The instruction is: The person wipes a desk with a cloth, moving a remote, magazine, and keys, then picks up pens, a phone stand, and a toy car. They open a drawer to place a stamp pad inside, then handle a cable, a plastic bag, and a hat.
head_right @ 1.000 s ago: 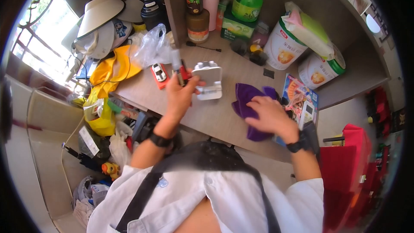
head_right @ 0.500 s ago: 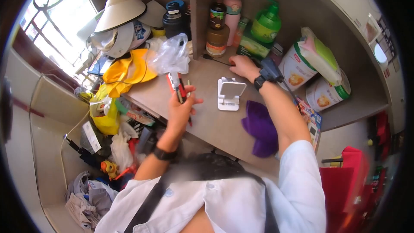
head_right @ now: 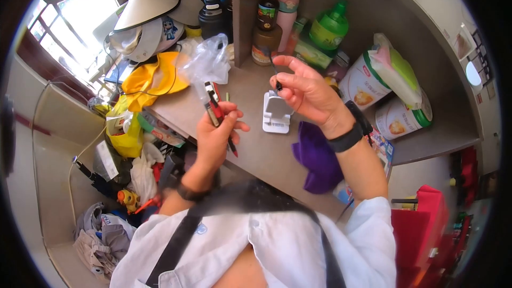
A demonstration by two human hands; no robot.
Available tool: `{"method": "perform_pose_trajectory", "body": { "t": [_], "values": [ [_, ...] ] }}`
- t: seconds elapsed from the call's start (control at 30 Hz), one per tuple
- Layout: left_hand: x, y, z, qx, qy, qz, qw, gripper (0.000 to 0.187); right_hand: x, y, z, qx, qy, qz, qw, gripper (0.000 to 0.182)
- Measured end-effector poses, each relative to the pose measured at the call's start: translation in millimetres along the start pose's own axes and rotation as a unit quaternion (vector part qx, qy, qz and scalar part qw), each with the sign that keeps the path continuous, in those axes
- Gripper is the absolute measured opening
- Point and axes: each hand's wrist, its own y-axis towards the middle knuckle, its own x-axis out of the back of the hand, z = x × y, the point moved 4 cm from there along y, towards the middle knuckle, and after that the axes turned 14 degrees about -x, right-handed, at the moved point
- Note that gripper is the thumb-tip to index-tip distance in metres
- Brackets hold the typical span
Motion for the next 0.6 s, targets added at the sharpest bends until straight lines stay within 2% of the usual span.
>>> {"method": "perform_pose_trajectory", "body": {
  "t": [0.07, 0.17, 0.27, 0.33, 0.37, 0.43, 0.47, 0.53, 0.6],
  "values": [
    [-7, -1, -1, 0.001, 0.003, 0.016, 1.0, 0.016, -5, -7, -7, 0.014, 0.031, 0.014, 0.999, 0.036],
    [-4, -2, -1, -0.01, 0.008, 0.026, 1.0, 0.017, -8, -11, -11, 0.03, 0.034, 0.032, 0.998, 0.03],
    [34, -1, 0, -0.054, 0.001, -0.1, 0.993, 0.018, -11, -12, -12, 0.021, 0.028, 0.041, 0.999, 0.027],
    [73, -5, -5, -0.091, 0.005, -0.219, 0.971, 0.019, -20, -13, -12, 0.043, -0.036, 0.02, 0.998, 0.024],
    [98, -7, -2, -0.101, 0.016, -0.238, 0.966, 0.019, -28, -15, -13, 0.056, -0.094, 0.012, 0.994, 0.025],
    [169, -24, 10, -0.134, 0.021, -0.361, 0.923, 0.015, -44, -17, -20, 0.04, -0.183, 0.014, 0.982, 0.027],
    [199, -35, 18, -0.119, 0.03, -0.416, 0.901, 0.016, -54, -17, -25, 0.032, -0.236, 0.021, 0.971, 0.028],
    [241, -49, 37, -0.088, 0.016, -0.461, 0.883, 0.017, -70, -7, -40, 0.009, -0.248, 0.039, 0.968, 0.028],
    [253, -49, 48, -0.066, 0.012, -0.464, 0.884, 0.017, -80, 4, -48, -0.005, -0.269, 0.037, 0.962, 0.028]
  ]
}}
